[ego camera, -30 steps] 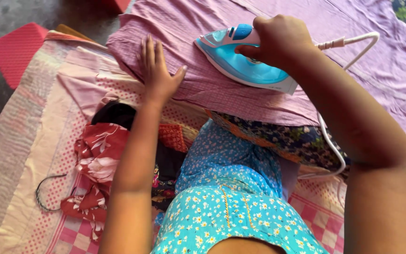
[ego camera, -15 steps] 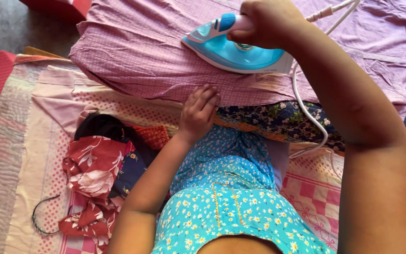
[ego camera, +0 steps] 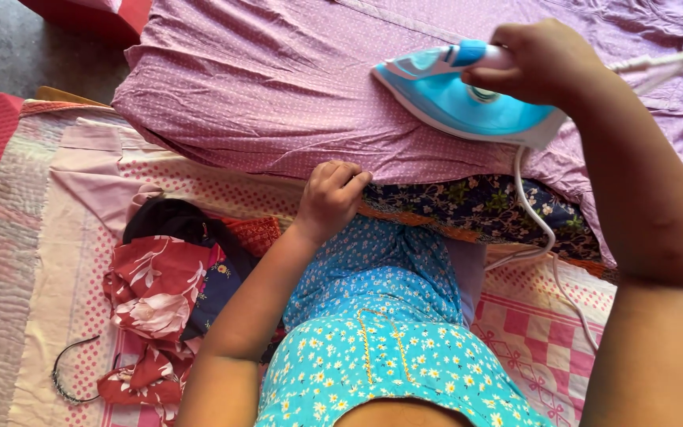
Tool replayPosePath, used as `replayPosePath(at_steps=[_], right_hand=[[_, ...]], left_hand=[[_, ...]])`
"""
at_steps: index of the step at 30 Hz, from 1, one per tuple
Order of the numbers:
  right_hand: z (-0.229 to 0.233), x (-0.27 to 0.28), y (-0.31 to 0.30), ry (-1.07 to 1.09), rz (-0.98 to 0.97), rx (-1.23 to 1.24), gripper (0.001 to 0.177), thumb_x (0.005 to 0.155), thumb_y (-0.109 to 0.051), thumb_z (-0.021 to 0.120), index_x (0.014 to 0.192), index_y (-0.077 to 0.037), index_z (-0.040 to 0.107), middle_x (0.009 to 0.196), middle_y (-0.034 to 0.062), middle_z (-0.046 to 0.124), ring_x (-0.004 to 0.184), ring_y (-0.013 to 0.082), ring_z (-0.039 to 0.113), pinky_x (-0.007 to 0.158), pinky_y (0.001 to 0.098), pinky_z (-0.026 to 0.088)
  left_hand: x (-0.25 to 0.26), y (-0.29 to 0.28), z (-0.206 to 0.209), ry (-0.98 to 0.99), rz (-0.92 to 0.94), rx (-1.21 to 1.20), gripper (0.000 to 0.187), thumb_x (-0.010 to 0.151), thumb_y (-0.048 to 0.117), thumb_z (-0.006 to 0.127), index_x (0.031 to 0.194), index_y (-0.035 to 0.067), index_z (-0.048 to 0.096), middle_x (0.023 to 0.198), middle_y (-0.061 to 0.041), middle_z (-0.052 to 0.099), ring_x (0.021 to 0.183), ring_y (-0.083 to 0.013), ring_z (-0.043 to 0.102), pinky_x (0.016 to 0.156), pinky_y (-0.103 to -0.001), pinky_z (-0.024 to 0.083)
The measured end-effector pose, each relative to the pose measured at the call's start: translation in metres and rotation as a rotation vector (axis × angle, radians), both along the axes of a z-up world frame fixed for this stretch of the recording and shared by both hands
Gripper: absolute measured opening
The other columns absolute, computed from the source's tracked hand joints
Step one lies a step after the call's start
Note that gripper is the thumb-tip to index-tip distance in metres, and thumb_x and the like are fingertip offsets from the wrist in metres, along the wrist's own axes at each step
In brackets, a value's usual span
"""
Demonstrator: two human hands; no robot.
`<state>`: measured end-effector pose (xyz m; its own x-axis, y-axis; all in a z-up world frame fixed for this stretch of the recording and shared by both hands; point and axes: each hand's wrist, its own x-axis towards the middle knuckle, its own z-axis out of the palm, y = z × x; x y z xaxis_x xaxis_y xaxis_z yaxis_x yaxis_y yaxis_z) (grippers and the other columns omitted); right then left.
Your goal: The recorder is ironing a purple garment on a flat surface.
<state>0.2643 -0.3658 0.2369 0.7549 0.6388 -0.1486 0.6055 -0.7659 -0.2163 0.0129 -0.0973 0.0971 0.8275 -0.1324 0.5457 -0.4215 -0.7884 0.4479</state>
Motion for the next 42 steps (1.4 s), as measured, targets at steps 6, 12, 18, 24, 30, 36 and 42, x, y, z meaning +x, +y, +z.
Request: replayPosePath(at_steps=[6, 12, 18, 24, 30, 36, 42], right_hand=[[-0.005, -0.006, -0.001, -0.017, -0.046, -0.018, 0.054, 0.089, -0.059, 0.078, 0.100, -0.006, 0.073, 0.083, 0.0216, 0.071, 0.076, 0.0410, 0.071, 0.069, 0.0501, 0.056], [-0.010, -0.013, 0.039, -0.108, -0.016, -0.026, 0.057, 0.090, -0.063, 0.077, 0.096, -0.006, 0.072, 0.080, 0.0229, 0.070, 0.074, 0.0431, 0.070, 0.067, 0.0514, 0.055], [-0.010, -0.015, 0.025, -0.119, -0.020, 0.025, 0.060, 0.090, -0.064, 0.077, 0.095, -0.004, 0.072, 0.080, 0.0247, 0.069, 0.076, 0.0452, 0.069, 0.068, 0.0530, 0.055], [-0.003, -0.030, -0.007, -0.083, -0.076, -0.044, 0.063, 0.092, -0.065, 0.076, 0.095, -0.002, 0.071, 0.079, 0.0267, 0.068, 0.076, 0.0468, 0.069, 0.068, 0.0538, 0.054], [0.010, -0.048, -0.022, 0.025, -0.089, -0.079, 0.061, 0.088, -0.063, 0.076, 0.097, -0.004, 0.071, 0.078, 0.0266, 0.069, 0.075, 0.0469, 0.069, 0.068, 0.0534, 0.055], [-0.001, -0.045, -0.007, 0.000, -0.077, -0.039, 0.061, 0.088, -0.064, 0.077, 0.093, -0.003, 0.071, 0.078, 0.0259, 0.069, 0.074, 0.0461, 0.069, 0.068, 0.0530, 0.055], [-0.011, -0.042, 0.043, -0.069, -0.064, 0.042, 0.062, 0.087, -0.064, 0.079, 0.089, -0.002, 0.072, 0.076, 0.0252, 0.068, 0.072, 0.0456, 0.069, 0.066, 0.0537, 0.054]], left_hand=[[0.003, 0.004, 0.008, 0.073, -0.066, -0.005, 0.021, 0.088, 0.006, 0.071, 0.109, 0.007, 0.074, 0.108, -0.007, 0.068, 0.105, -0.0264, 0.064, 0.093, -0.043, 0.052], [0.022, -0.042, 0.016, -0.115, -0.188, 0.104, 0.028, 0.092, 0.013, 0.066, 0.118, 0.007, 0.070, 0.121, -0.009, 0.066, 0.115, -0.0273, 0.062, 0.099, -0.043, 0.049], [0.033, -0.073, 0.006, -0.098, -0.163, 0.133, 0.025, 0.090, 0.015, 0.063, 0.113, 0.007, 0.070, 0.114, -0.006, 0.065, 0.110, -0.0243, 0.062, 0.097, -0.042, 0.048], [0.031, -0.073, 0.011, -0.057, -0.194, 0.040, 0.017, 0.088, 0.012, 0.064, 0.104, 0.007, 0.069, 0.102, -0.006, 0.064, 0.101, -0.0249, 0.063, 0.089, -0.041, 0.049], [0.027, -0.073, 0.012, -0.026, -0.231, -0.025, 0.015, 0.087, 0.006, 0.065, 0.101, 0.007, 0.069, 0.100, -0.006, 0.064, 0.099, -0.0257, 0.063, 0.088, -0.041, 0.050], [0.022, -0.076, 0.011, -0.038, -0.220, -0.041, 0.016, 0.084, 0.006, 0.065, 0.100, 0.005, 0.069, 0.099, -0.008, 0.063, 0.097, -0.0279, 0.063, 0.088, -0.041, 0.052], [0.021, -0.080, 0.008, -0.035, -0.196, -0.056, 0.016, 0.084, 0.006, 0.067, 0.099, 0.005, 0.070, 0.098, -0.009, 0.065, 0.093, -0.0290, 0.063, 0.084, -0.042, 0.053]])
